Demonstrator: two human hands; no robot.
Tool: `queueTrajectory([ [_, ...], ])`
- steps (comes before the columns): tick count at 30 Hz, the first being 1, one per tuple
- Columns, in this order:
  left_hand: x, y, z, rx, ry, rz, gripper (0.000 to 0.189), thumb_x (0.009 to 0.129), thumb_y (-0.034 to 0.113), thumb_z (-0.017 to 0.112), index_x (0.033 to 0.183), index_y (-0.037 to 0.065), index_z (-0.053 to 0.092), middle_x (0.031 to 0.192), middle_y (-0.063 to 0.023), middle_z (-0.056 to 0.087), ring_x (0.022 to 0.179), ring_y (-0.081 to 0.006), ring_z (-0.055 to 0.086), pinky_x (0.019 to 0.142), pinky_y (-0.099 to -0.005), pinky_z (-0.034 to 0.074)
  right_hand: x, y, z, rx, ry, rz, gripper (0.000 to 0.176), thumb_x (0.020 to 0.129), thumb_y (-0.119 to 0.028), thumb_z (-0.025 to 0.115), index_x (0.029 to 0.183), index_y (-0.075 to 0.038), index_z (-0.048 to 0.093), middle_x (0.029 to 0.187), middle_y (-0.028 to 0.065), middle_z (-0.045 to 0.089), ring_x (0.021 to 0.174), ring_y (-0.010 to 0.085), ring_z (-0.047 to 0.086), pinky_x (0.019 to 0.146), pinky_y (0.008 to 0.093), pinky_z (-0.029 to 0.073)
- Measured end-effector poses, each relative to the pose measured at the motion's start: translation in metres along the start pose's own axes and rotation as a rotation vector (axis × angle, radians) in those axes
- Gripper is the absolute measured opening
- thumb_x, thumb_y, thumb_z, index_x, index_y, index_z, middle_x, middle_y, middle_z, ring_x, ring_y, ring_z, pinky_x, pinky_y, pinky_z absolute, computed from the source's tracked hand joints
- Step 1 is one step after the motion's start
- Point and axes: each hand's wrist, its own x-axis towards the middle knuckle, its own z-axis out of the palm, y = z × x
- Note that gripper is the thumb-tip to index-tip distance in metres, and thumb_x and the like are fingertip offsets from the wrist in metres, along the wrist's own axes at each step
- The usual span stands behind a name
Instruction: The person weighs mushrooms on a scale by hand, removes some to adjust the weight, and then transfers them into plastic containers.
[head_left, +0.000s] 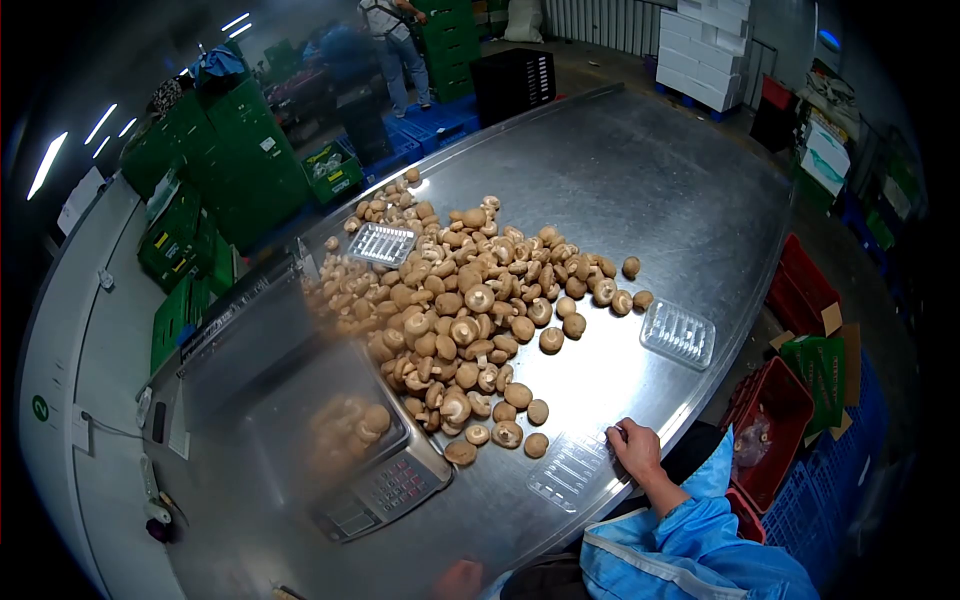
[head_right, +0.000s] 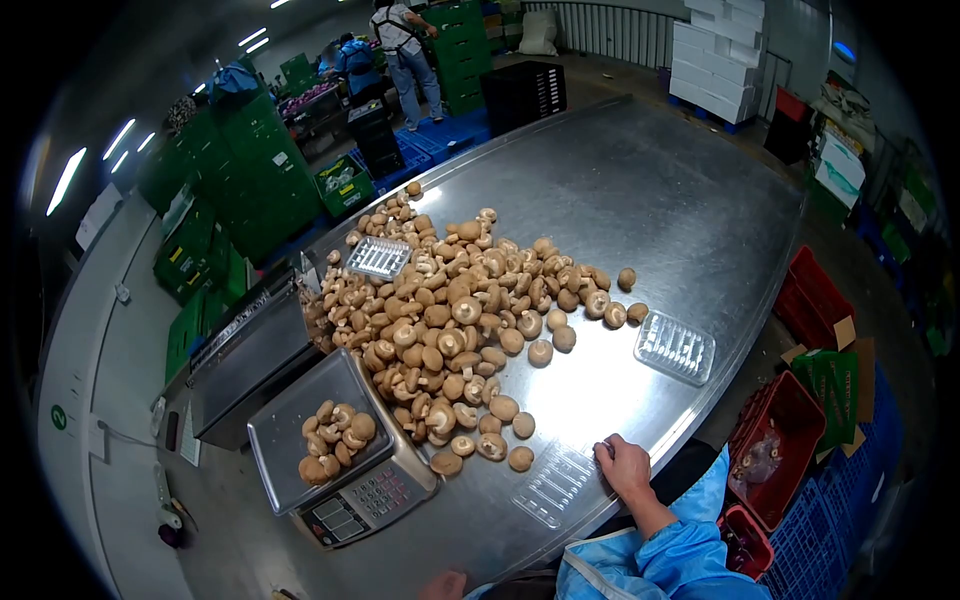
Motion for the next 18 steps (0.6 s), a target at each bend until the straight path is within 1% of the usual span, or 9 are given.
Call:
queueTrajectory([
  [3,0.000,-0.002,0.001,0.019,-0.007,-0.008,0.032,0.095,0.039,0.059,0.099,0.010,0.069,0.086,-0.0157,0.070,0.080,-0.0280,0.068,0.075,-0.0391,0.051,-0.001,-0.001,-0.001,-0.004,0.002,0.000,0.032,0.088,-0.037,0.064,0.093,-0.006,0.071,0.077,0.0169,0.070,0.074,0.0368,0.068,0.072,0.0451,0.053],
  [9,-0.002,0.014,-0.007,0.049,-0.049,-0.064,0.034,0.095,0.041,0.057,0.102,0.010,0.069,0.092,-0.0162,0.071,0.087,-0.0314,0.068,0.079,-0.0408,0.051,-0.001,-0.002,-0.002,-0.003,-0.008,0.011,0.033,0.089,-0.037,0.064,0.093,-0.006,0.071,0.077,0.0166,0.070,0.074,0.0365,0.069,0.072,0.0448,0.053],
  [18,-0.001,0.003,-0.003,0.033,-0.030,-0.039,0.031,0.094,0.040,0.059,0.101,0.012,0.069,0.091,-0.0153,0.071,0.086,-0.0292,0.069,0.079,-0.0398,0.051,-0.001,0.001,0.000,-0.005,0.005,-0.008,0.033,0.089,-0.037,0.064,0.093,-0.006,0.071,0.078,0.0166,0.071,0.075,0.0365,0.069,0.073,0.0452,0.053],
])
